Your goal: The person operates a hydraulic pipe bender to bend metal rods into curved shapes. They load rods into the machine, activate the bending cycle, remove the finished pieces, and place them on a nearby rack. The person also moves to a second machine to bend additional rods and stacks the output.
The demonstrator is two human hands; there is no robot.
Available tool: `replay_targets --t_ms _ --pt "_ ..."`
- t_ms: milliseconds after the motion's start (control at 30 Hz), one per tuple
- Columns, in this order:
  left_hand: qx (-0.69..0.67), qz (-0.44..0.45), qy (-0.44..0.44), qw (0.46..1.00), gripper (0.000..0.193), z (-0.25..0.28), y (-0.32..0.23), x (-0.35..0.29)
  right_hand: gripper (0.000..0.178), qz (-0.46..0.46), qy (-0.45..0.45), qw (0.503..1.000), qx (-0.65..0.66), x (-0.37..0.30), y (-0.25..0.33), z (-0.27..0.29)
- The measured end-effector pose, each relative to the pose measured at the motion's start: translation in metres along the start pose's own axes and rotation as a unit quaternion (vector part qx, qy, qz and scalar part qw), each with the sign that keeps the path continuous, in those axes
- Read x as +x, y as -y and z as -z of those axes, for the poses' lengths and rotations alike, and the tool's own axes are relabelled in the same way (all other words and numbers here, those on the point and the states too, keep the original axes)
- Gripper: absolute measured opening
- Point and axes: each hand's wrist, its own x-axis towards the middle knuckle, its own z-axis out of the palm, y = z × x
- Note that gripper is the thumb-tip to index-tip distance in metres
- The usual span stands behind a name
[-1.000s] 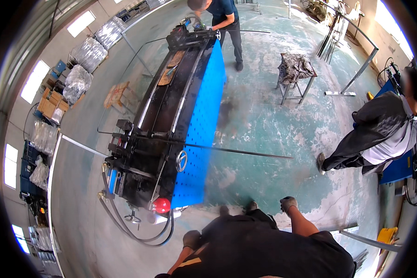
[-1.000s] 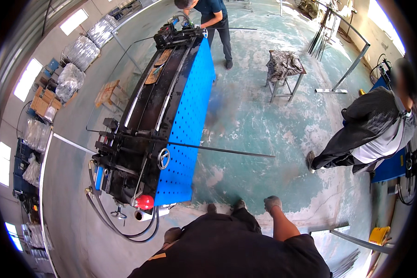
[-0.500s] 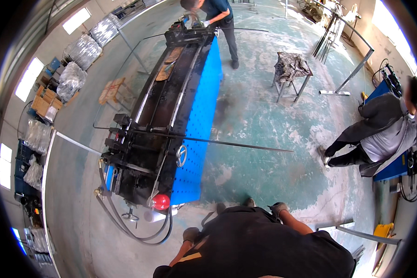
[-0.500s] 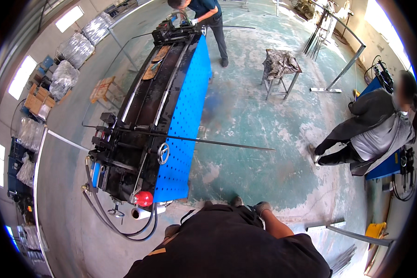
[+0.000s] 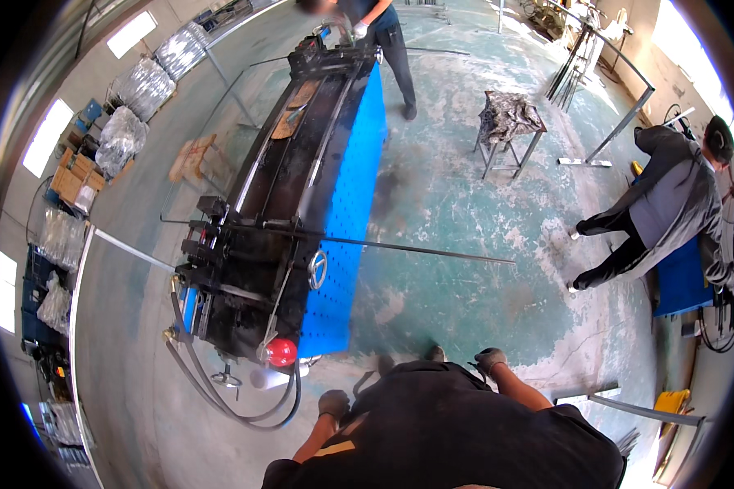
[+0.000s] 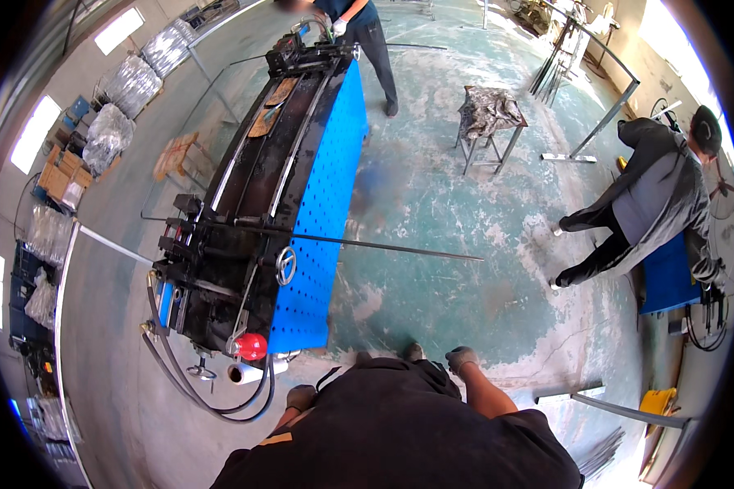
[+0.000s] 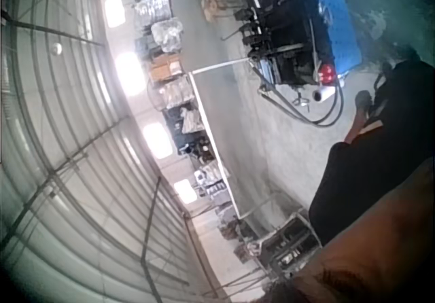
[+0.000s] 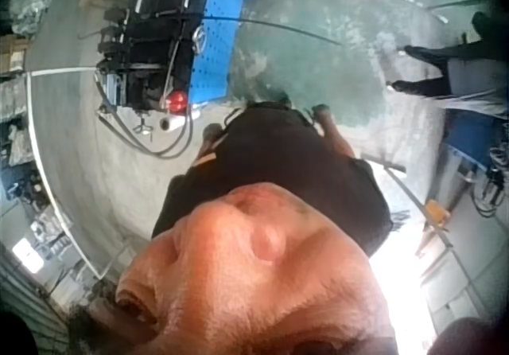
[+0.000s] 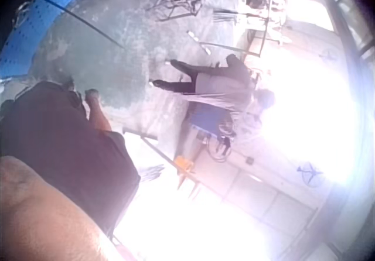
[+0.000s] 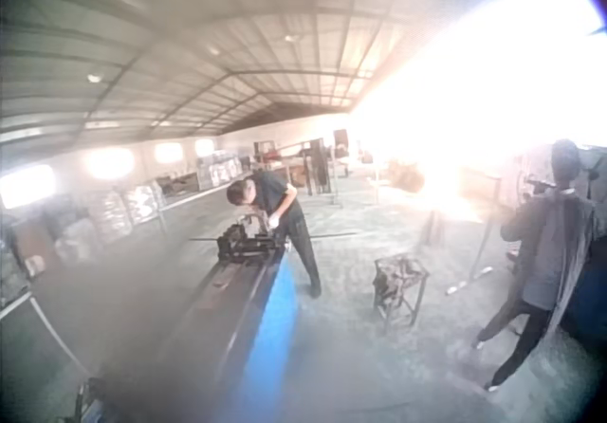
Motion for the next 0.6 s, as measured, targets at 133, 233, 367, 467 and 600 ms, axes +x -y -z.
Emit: replay_targets --t_ms 133,233,367,467,600 --pt "-0.042 0.008 -0.016 0.999 0.007 -0.018 -0.001 -0.007 0.024 0.037 0.044 0.997 -0.051 0.061 -0.053 -0.025" --pt "-0.074 0.038 0.001 0.997 0.008 -0.058 0.001 -0.014 0.028 0.051 0.073 0.993 -0.073 0.103 -0.094 -0.039" --pt "-0.094 0.063 -0.172 0.978 0.018 -0.093 0.0 -0.052 0.023 -0.014 0.142 0.988 -0.062 0.07 -0.068 -0.046" --pt "-0.5 0.279 -0.235 0.786 0.032 -0.091 -0.03 -0.114 0.016 0.029 0.169 0.975 -0.139 0.046 -0.047 -0.051" --pt "-0.617 0.36 -0.269 0.646 0.032 -0.084 -0.021 -0.154 0.012 0.016 0.178 0.983 -0.042 0.025 -0.03 -0.079"
